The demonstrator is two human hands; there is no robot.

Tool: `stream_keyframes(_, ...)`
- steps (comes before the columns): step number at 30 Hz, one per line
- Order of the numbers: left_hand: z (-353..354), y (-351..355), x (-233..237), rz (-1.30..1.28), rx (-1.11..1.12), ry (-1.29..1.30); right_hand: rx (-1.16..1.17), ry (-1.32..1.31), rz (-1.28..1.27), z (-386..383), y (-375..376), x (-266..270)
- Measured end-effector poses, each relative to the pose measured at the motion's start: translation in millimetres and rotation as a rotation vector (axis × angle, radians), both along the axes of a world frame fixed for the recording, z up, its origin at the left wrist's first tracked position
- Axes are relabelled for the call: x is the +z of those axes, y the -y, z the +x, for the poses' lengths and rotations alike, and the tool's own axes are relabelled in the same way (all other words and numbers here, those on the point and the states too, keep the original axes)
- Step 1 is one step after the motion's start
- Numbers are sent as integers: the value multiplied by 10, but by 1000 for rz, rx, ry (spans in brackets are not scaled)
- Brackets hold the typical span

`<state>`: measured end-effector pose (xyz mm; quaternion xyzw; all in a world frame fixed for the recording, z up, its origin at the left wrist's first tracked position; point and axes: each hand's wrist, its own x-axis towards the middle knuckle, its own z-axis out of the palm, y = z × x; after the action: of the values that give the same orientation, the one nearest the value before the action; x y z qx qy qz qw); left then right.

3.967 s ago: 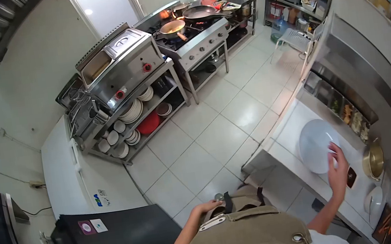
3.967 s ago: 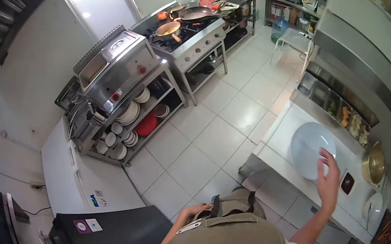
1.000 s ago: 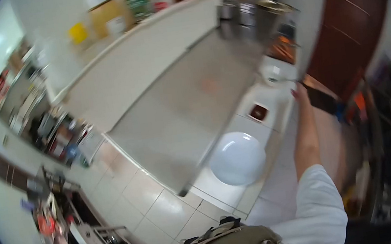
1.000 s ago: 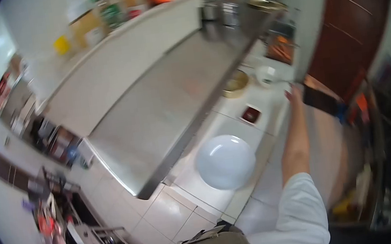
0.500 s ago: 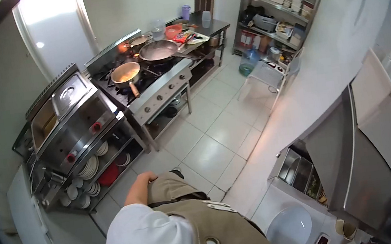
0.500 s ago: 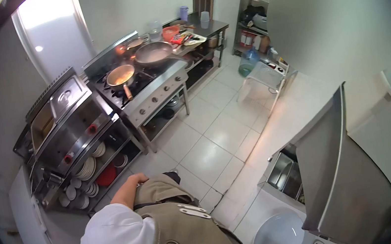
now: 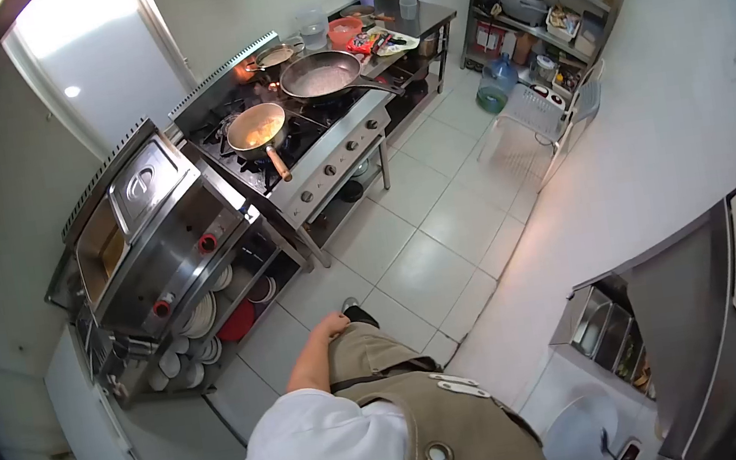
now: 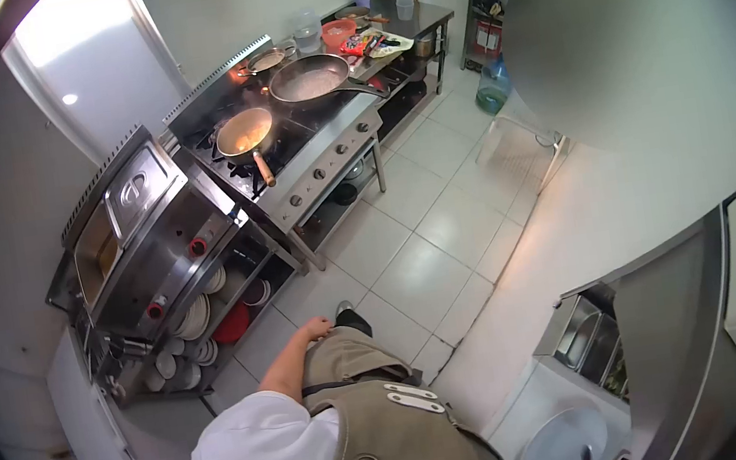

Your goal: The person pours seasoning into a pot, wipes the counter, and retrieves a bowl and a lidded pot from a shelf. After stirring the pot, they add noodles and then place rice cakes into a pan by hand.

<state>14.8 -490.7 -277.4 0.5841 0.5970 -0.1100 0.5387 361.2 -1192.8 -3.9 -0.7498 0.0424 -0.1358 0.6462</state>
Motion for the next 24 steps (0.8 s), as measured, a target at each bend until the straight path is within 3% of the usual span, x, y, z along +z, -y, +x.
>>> stream_keyframes(1, -57, -31, -69, -8, -13, -12, -33, -463, 516, -116, -947, 314)
stream_keyframes(2, -103, -80, -131, -58, 8, -49, 414, -593, 594, 150, -765, -215)
stream_keyframes(3, -157, -141, -208, -107, 31, -84, 402, -514, 718, -109, -1690, -123)
stream_keyframes(4, -201, -214, -274, -85, 48, -98, 267, -570, 677, -282, -2530, 69)
stream_keyframes(5, -217, -334, -288, -82, 47, -96, 348, -598, 671, -324, -3064, 16)
stream_keyframes(6, -229, -460, -272, -76, 181, 14, 665, -612, 745, -336, -3519, -45)
stream_keyframes(7, -234, -613, -252, -70, 316, 124, 839, -692, 778, -428, -4096, 124)
stream_keyframes(10, -162, -1284, 74, -64, 488, 273, 1195, -822, 569, -648, -5518, 654)
stream_keyframes(12, -136, -1746, 394, -41, 598, 441, 1495, -806, 452, -599, -6220, 627)
stream_keyframes(13, -108, -1951, 638, -30, 635, 518, 1622, -745, 341, -611, -6591, 759)
stream_keyframes(15, -69, -2463, 1176, -39, 708, 846, 1651, -609, 176, -691, -7642, 975)
stream_keyframes(19, 55, -2782, 1836, -62, 798, 936, 1543, -157, -73, -728, -8847, 921)
stream_keyframes(21, 65, -2900, 1807, -139, 843, 1021, 1476, 117, -193, -796, -9332, 1004)
stream_keyframes(22, 72, -2940, 1816, -137, 861, 1025, 1492, 118, -199, -815, -9550, 1043)
stream_keyframes(24, 115, -2978, 1833, -209, 890, 1089, 1446, 443, -304, -832, -9969, 1104)
